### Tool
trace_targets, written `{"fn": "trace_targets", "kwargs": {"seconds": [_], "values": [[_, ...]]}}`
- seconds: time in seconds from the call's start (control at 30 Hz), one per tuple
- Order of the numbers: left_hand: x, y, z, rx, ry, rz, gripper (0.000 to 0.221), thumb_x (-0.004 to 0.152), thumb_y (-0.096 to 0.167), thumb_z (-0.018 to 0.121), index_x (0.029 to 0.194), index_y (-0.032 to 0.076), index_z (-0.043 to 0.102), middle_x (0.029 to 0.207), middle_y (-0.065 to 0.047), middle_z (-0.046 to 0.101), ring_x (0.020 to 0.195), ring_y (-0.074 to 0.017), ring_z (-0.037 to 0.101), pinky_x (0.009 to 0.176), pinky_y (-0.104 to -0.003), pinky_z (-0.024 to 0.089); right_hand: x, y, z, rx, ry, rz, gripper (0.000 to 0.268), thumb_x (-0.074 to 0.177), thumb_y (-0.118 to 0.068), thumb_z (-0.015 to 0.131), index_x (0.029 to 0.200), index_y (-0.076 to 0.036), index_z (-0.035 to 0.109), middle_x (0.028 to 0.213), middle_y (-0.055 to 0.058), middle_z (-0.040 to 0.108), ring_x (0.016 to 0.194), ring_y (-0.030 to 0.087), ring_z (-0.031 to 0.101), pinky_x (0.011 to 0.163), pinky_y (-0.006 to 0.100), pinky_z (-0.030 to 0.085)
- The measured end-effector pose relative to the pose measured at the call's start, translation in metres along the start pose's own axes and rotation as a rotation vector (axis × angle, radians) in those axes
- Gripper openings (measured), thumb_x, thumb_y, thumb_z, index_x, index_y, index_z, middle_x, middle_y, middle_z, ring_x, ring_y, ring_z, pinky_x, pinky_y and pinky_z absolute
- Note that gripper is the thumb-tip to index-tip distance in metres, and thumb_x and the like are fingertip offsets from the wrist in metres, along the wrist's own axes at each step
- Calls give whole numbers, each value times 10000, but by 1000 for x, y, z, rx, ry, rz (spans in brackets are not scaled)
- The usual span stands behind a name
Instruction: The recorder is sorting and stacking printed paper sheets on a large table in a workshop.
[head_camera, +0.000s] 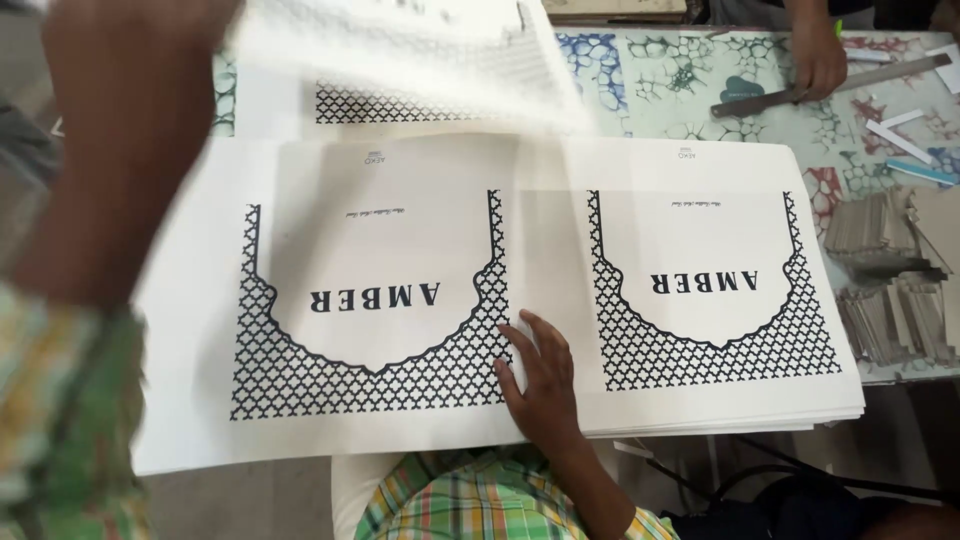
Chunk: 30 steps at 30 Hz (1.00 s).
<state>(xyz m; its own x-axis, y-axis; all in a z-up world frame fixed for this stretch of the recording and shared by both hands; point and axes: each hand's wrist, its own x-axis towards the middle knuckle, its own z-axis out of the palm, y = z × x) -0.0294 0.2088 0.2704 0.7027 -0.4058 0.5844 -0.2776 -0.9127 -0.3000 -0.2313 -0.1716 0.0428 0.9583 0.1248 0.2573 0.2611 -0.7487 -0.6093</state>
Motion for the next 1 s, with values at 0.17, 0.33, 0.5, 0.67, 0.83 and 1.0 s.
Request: {"fn": "trace_targets", "kwargs": {"seconds": [0.17, 0.33, 0.5, 0.67, 0.83, 1.0], "values": [[-165, 108, -9, 11, -125, -227, 436, 949, -38, 543, 1321, 96, 726, 1422, -93, 703, 1332, -303, 647, 1177, -485, 460, -22, 72, 30, 231, 7, 77, 457, 983, -187, 620, 1432, -116, 566, 1500, 115, 524, 1411, 284, 486, 1181, 432, 392], [-287, 202, -13, -254, -339, -448, 555, 856, -147, 546, 1352, 82, 645, 1459, -93, 622, 1405, -311, 542, 1209, -504, 392, 1, 44, -21, 749, -26, 477, 538, 1022, -248, 474, 1517, -39, 467, 1315, 81, 660, 1200, 188, 622, 1048, 333, 478], [-311, 213, -32, -435, -481, -523, 692, 712, -68, 650, 1385, 77, 581, 1476, -114, 552, 1389, -341, 496, 1151, -494, 387, 17, 20, -30, 523, -79, 538, 618, 962, -173, 652, 1540, -75, 457, 1017, 81, 743, 871, 158, 663, 788, 289, 542], [-305, 190, -38, -531, -531, -508, 810, 606, 224, 866, 1350, 80, 581, 1442, -137, 534, 1315, -365, 516, 1039, -504, 438, 36, 11, -16, 127, -75, 333, 581, 943, -167, 707, 1494, -102, 536, 895, 123, 650, 707, 201, 579, 683, 324, 516], [-293, 182, -38, -534, -550, -488, 846, 573, 354, 894, 1323, 103, 594, 1417, -136, 542, 1283, -357, 535, 988, -500, 469, 47, 17, -4, 57, -56, 239, 552, 948, -164, 701, 1472, -83, 548, 899, 118, 600, 709, 236, 552, 686, 371, 499], [-291, 185, -38, -529, -580, -509, 861, 562, 374, 896, 1327, 113, 598, 1409, -126, 548, 1293, -356, 532, 1004, -499, 462, 45, 23, 5, 38, -64, 273, 542, 950, -165, 692, 1470, -95, 554, 964, 121, 584, 762, 247, 578, 723, 376, 521]]}}
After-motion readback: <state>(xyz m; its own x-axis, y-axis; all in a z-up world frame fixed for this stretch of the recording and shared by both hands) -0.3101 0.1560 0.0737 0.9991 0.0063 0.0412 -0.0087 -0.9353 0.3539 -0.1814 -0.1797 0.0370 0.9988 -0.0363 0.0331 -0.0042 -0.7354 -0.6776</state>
